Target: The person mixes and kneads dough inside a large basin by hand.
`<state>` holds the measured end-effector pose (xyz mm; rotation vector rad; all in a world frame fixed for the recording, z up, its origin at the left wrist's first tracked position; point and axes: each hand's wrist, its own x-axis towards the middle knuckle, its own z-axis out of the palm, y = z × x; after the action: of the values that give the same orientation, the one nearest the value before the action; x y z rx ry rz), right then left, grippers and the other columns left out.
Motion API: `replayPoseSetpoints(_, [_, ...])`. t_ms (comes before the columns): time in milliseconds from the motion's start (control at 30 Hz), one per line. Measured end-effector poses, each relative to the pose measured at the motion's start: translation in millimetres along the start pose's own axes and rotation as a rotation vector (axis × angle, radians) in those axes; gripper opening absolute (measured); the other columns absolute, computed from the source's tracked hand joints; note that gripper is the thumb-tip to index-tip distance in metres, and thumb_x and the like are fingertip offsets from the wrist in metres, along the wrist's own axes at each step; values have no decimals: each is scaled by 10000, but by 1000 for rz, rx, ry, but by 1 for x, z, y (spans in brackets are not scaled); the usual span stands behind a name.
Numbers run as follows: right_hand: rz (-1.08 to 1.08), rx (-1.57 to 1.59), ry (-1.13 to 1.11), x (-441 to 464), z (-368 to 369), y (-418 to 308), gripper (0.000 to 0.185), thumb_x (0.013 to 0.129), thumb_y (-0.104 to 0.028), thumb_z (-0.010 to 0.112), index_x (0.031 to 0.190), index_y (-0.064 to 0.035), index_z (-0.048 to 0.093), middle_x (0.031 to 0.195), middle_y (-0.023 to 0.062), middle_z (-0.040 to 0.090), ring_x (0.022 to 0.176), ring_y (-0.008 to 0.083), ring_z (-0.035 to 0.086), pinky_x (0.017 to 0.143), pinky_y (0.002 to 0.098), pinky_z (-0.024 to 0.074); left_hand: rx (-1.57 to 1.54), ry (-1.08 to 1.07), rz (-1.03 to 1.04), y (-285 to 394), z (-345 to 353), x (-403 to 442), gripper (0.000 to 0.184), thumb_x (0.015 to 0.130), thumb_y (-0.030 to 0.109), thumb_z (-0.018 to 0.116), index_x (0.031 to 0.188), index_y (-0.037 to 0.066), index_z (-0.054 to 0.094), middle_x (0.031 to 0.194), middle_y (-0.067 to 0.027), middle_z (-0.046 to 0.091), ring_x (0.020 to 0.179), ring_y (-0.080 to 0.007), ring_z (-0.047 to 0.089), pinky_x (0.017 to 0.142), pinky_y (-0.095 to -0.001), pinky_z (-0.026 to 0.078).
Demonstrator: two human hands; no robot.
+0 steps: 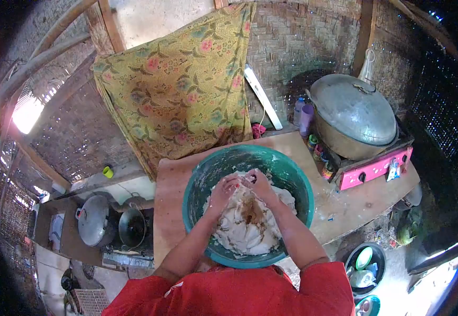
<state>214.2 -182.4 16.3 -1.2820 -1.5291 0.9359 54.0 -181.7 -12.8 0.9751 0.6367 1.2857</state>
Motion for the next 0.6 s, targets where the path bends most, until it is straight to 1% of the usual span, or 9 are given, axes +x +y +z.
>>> replayPoseSetpoints(33, [29,113,-17,0,4,3,270,806,-232,651,870,-15,503,801,40,529,714,103,491,663,257,436,-1,2,1,6,2,-2,243,840,139,584,1046,16,548,1072,-92,580,911,-144,568,839,-270,437])
replayPoseSetpoints(100, [-9,85,-26,1,13,16,280,804,-234,652,889,-22,491,823,45,524,741,105,490,682,260,435,771,-29,-5,22,9,-7,210,838,127,588,1000,-5,578,1005,-70,606,860,-143,583,787,-267,464])
replayPoseSetpoints(133, [-44,58,-32,0,16,16,291,802,-236,653,908,-28,479,844,50,520,768,107,489,701,263,433,771,-28,-5,19,7,-7,210,838,127,588,1000,-5,578,1005,-70,606,860,-143,583,787,-267,464])
replayPoseSetpoints(267, [3,174,-37,-2,17,11,289,810,-214,638,949,-32,461,887,50,514,813,105,479,726,264,427,103,-5,-125,21,15,-13,211,859,136,560,1000,-19,587,956,-69,622,852,-140,586,781,-255,462])
replayPoseSetpoints(300, [112,378,-50,-2,14,5,297,798,-200,651,949,-33,456,896,41,503,820,105,475,728,261,422,-46,-33,-123,27,19,-15,216,863,144,554,1001,-17,593,941,-73,627,852,-138,588,793,-257,458])
replayPoseSetpoints(367, [220,581,-64,2,10,10,307,786,-186,663,948,-35,451,905,32,491,826,105,471,729,257,418,97,52,-99,18,8,-13,217,859,143,561,1005,-14,591,959,-79,621,861,-139,584,797,-261,457])
replayPoseSetpoints(467, [-170,-224,260,5,-4,1,578,617,-239,789,1044,-26,464,962,104,480,909,224,504,796,345,432,404,143,17,14,-10,1,207,852,132,569,1012,2,589,995,-86,610,870,-140,579,809,-268,456])
replayPoseSetpoints(500, [-167,-224,258,2,-7,-12,578,617,-239,789,1044,-26,464,962,104,480,909,224,504,796,345,432,570,148,106,12,-15,3,198,849,121,572,1015,15,589,1013,-88,604,871,-141,577,818,-272,456])
replayPoseSetpoints(600, [-355,-569,300,-7,-8,-30,592,611,-231,795,1054,-54,445,1047,102,457,1017,238,448,905,380,358,522,-15,236,18,6,-8,229,837,139,594,1052,62,582,1056,-90,590,878,-151,577,820,-280,453])
